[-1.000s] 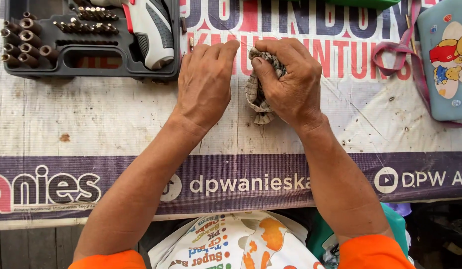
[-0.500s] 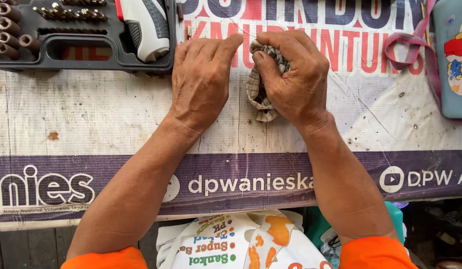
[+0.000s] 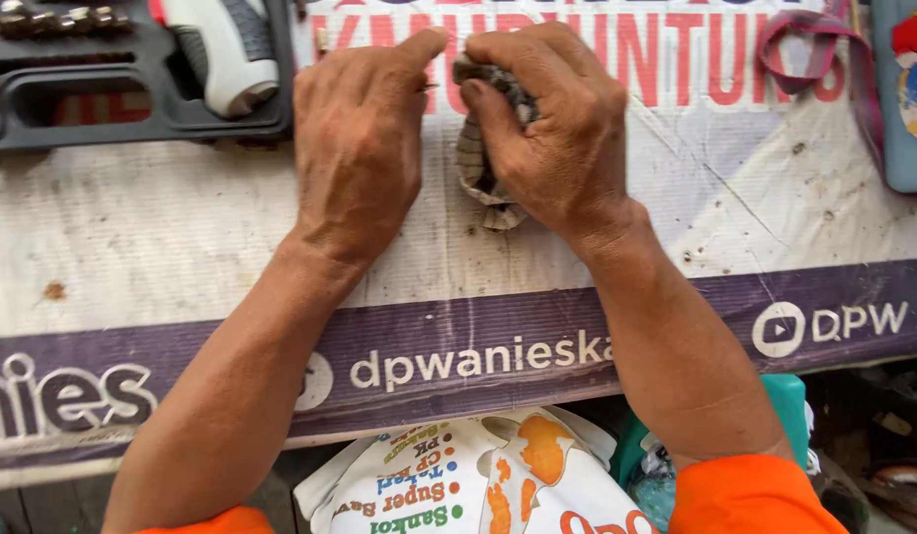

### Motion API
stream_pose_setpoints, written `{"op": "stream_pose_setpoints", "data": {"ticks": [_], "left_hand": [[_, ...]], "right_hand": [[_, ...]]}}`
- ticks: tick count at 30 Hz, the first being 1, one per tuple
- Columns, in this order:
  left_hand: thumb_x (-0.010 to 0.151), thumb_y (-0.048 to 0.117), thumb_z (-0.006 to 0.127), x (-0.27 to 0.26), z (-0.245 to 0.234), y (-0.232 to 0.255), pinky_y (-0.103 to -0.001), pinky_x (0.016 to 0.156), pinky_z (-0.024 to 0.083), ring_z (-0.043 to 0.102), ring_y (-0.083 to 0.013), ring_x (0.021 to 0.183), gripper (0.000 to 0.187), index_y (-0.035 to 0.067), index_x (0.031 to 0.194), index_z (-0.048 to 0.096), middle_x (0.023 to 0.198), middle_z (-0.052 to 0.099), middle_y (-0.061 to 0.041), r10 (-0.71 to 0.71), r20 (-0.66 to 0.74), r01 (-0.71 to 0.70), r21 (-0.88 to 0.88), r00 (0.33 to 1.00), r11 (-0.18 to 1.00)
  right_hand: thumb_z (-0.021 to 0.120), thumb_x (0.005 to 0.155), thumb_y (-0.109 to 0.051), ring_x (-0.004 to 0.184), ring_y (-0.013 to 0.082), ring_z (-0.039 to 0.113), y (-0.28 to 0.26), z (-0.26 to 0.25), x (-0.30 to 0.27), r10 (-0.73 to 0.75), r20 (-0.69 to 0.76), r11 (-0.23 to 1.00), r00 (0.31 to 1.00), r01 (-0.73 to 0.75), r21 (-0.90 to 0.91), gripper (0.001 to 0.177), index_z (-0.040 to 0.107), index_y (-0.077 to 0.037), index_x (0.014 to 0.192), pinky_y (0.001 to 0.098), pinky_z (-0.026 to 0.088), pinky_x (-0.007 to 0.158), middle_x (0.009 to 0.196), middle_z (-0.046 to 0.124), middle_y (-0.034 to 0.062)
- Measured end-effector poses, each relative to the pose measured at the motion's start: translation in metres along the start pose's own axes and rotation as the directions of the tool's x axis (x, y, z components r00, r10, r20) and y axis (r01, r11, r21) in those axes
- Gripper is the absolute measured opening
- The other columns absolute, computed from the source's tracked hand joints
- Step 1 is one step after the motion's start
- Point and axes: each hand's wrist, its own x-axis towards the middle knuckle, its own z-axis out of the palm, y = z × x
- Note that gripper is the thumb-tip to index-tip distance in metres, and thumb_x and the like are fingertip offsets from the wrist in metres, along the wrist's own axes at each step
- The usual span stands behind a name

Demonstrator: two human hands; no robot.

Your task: Inspecting and assembling small components of a motor stator on a workbench.

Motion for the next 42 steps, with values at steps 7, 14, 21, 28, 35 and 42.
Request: {"op": "stream_pose_setpoints", "data": {"ticks": [7,14,21,28,35,42], "left_hand": [[0.11,-0.011,0.064,0.0,-0.011,0.01,-0.041,0.105,0.051,0.061,-0.0301,0.108,0.042,0.006,0.146,0.05,0.115,0.064,-0.013,-0.099,0.03,0.103,-0.385,0.995,0.917],[0.108,-0.008,0.063,0.006,-0.012,0.016,-0.026,0.102,0.054,0.066,-0.0161,0.111,0.044,0.011,0.144,0.046,0.117,0.065,-0.012,-0.357,0.189,0.373,-0.735,0.915,0.566],[0.102,-0.007,0.063,0.01,-0.008,0.011,-0.024,0.096,0.056,0.066,-0.0131,0.11,0.044,0.01,0.14,0.049,0.117,0.068,-0.011,-0.413,0.288,0.457,-0.793,0.864,0.402],[0.1,-0.008,0.06,0.01,-0.008,0.016,-0.025,0.099,0.057,0.065,-0.0145,0.117,0.042,0.008,0.138,0.051,0.12,0.066,-0.01,-0.381,0.313,0.464,-0.781,0.87,0.417],[0.098,-0.006,0.063,0.014,-0.012,0.02,-0.024,0.094,0.06,0.069,-0.014,0.103,0.025,0.003,0.122,0.065,0.115,0.071,-0.008,-0.405,0.323,0.487,-0.769,0.855,0.414],[0.097,0.001,0.071,0.01,-0.004,0.014,-0.024,0.094,0.062,0.068,-0.0127,0.108,0.027,0.005,0.123,0.063,0.118,0.07,-0.008,-0.446,0.349,0.505,-0.81,0.824,0.299]], "right_hand": [[0.074,0.101,0.003,0.095,0.0304,0.067,-0.002,0.001,-0.001,0.023,0.002,0.999,1.0,-0.023,0.029,0.014,0.068,0.001,0.113,0.0414,0.056,0.088,0.104,0.069,0.0139],[0.072,0.102,0.001,0.099,0.0292,0.069,-0.001,0.0,0.0,0.012,0.008,0.999,1.0,-0.012,0.051,0.015,0.07,-0.001,0.116,0.0414,0.057,0.091,0.106,0.071,0.0119],[0.071,0.102,0.003,0.099,0.0298,0.07,-0.001,-0.001,0.001,0.017,0.009,0.996,1.0,-0.018,0.085,0.014,0.07,0.001,0.115,0.0415,0.059,0.09,0.107,0.072,0.0141],[0.074,0.101,0.003,0.095,0.0281,0.069,-0.001,-0.005,0.001,0.026,0.049,0.998,0.998,-0.029,0.054,0.014,0.071,0.001,0.115,0.0395,0.059,0.085,0.104,0.069,0.0139],[0.072,0.1,0.004,0.095,0.0328,0.067,0.001,-0.006,-0.001,-0.019,0.046,0.999,0.999,0.017,0.042,0.013,0.07,0.002,0.112,0.0431,0.056,0.085,0.103,0.068,0.0166],[0.07,0.1,0.004,0.094,0.031,0.067,0.0,-0.006,0.001,-0.004,0.062,0.998,0.998,0.0,0.063,0.011,0.07,0.002,0.111,0.0415,0.056,0.084,0.102,0.07,0.0153]]}}
